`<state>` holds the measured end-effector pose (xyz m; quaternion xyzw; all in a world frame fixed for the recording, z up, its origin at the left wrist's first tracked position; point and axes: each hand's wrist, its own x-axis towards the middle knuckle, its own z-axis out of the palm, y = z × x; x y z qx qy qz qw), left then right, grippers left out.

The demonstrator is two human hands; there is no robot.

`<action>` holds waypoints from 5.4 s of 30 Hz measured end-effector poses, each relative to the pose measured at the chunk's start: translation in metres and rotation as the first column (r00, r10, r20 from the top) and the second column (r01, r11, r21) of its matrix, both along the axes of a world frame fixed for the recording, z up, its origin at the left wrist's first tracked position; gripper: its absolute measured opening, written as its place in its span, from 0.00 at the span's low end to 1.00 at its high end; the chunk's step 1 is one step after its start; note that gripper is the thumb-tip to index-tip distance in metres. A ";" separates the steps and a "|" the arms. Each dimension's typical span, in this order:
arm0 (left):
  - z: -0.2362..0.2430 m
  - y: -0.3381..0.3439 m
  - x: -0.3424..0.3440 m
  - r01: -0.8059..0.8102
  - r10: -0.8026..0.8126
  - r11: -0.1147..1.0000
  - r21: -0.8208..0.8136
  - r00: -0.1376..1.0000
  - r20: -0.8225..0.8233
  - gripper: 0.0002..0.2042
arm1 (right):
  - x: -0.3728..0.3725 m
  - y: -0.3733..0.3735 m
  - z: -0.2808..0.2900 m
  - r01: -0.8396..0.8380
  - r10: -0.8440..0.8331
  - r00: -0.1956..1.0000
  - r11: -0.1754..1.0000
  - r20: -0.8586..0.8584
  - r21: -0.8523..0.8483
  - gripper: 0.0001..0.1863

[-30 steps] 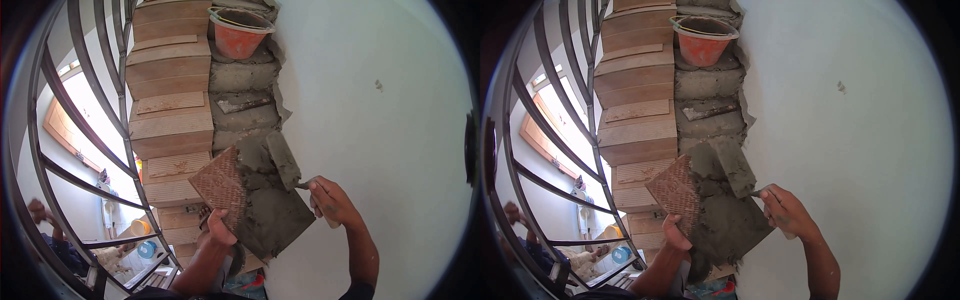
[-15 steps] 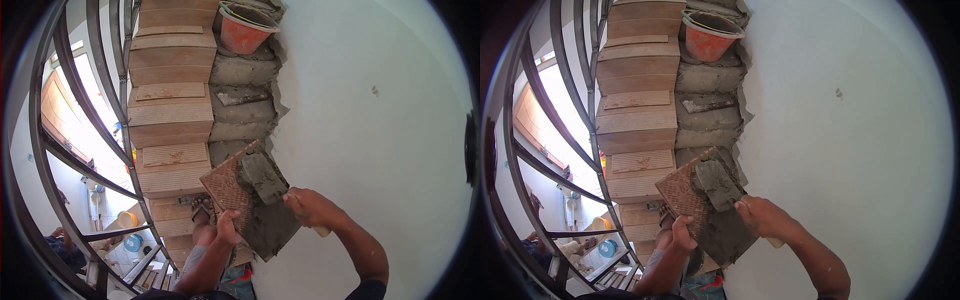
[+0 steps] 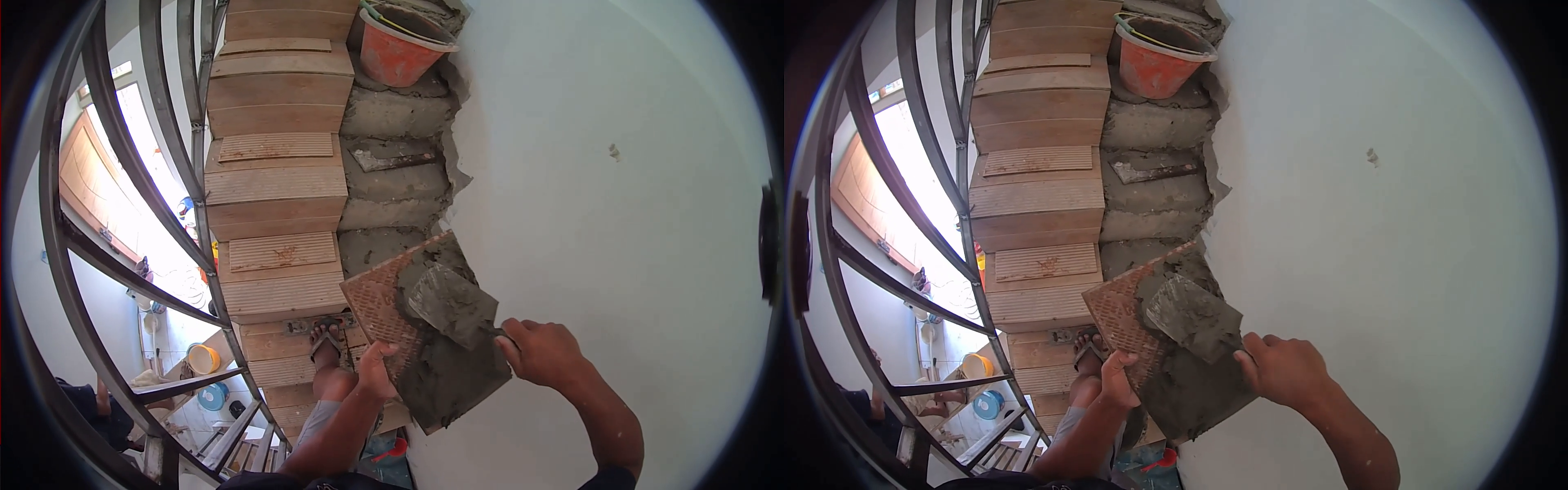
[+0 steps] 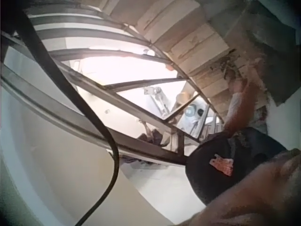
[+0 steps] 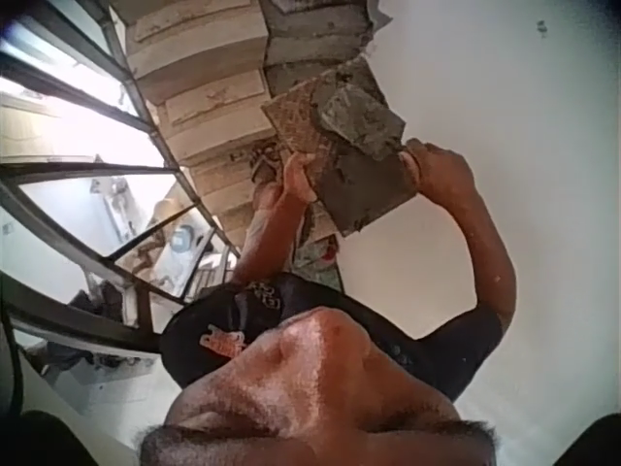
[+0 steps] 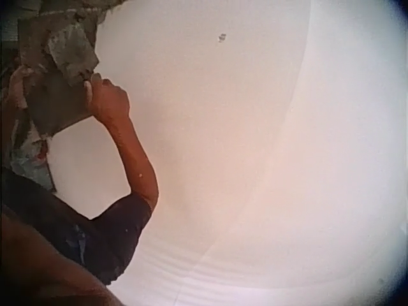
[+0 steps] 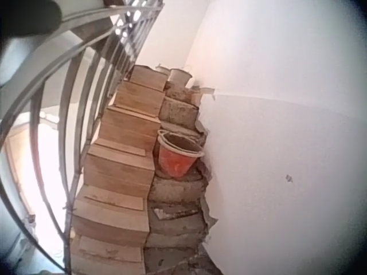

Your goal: Applying mortar and laying tiles on a concrete staircase.

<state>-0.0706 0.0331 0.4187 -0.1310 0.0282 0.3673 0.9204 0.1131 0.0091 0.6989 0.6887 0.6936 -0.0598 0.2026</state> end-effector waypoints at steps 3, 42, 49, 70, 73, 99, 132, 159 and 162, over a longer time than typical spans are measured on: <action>0.003 -0.002 -0.003 0.015 -0.015 1.000 0.005 1.000 0.010 0.31 | 0.006 0.003 0.004 -0.014 0.013 0.991 1.000 0.130 0.008 0.13; -0.008 -0.019 0.017 -0.056 0.050 0.998 -0.017 0.965 -0.258 0.17 | -0.028 0.027 -0.005 0.147 -0.247 0.943 0.911 -0.224 -0.385 0.21; 0.023 -0.017 0.012 -0.052 0.054 0.998 0.020 0.981 -0.185 0.24 | -0.031 0.016 0.004 0.201 -0.242 0.969 0.893 -0.052 -0.403 0.23; -0.004 -0.027 0.027 -0.061 0.052 0.997 -0.038 0.978 -0.203 0.22 | -0.002 -0.082 -0.049 0.620 -0.681 -0.111 0.522 -0.724 -0.586 0.25; -0.001 -0.027 0.026 -0.046 0.030 0.997 -0.058 0.969 -0.247 0.23 | -0.001 -0.074 -0.064 0.601 -0.719 0.025 0.566 -0.694 -0.564 0.26; -0.015 -0.026 0.012 0.141 -0.135 0.989 0.032 0.980 -0.149 0.21 | 0.075 -0.057 -0.026 -0.466 0.387 0.850 0.869 0.359 0.168 0.13; -0.012 -0.039 0.033 -0.073 0.081 0.997 0.037 0.939 -0.333 0.23 | 0.020 -0.088 -0.034 0.348 -0.416 0.898 0.871 -0.144 -0.345 0.19; -0.004 -0.029 0.015 0.135 -0.133 0.991 0.004 0.981 -0.144 0.28 | 0.067 -0.074 -0.066 -0.355 0.287 0.920 0.900 0.268 0.254 0.12; -0.009 -0.032 0.014 0.168 -0.162 0.985 0.039 0.978 -0.132 0.27 | 0.057 -0.059 -0.065 -0.338 0.254 0.918 0.904 0.304 0.262 0.12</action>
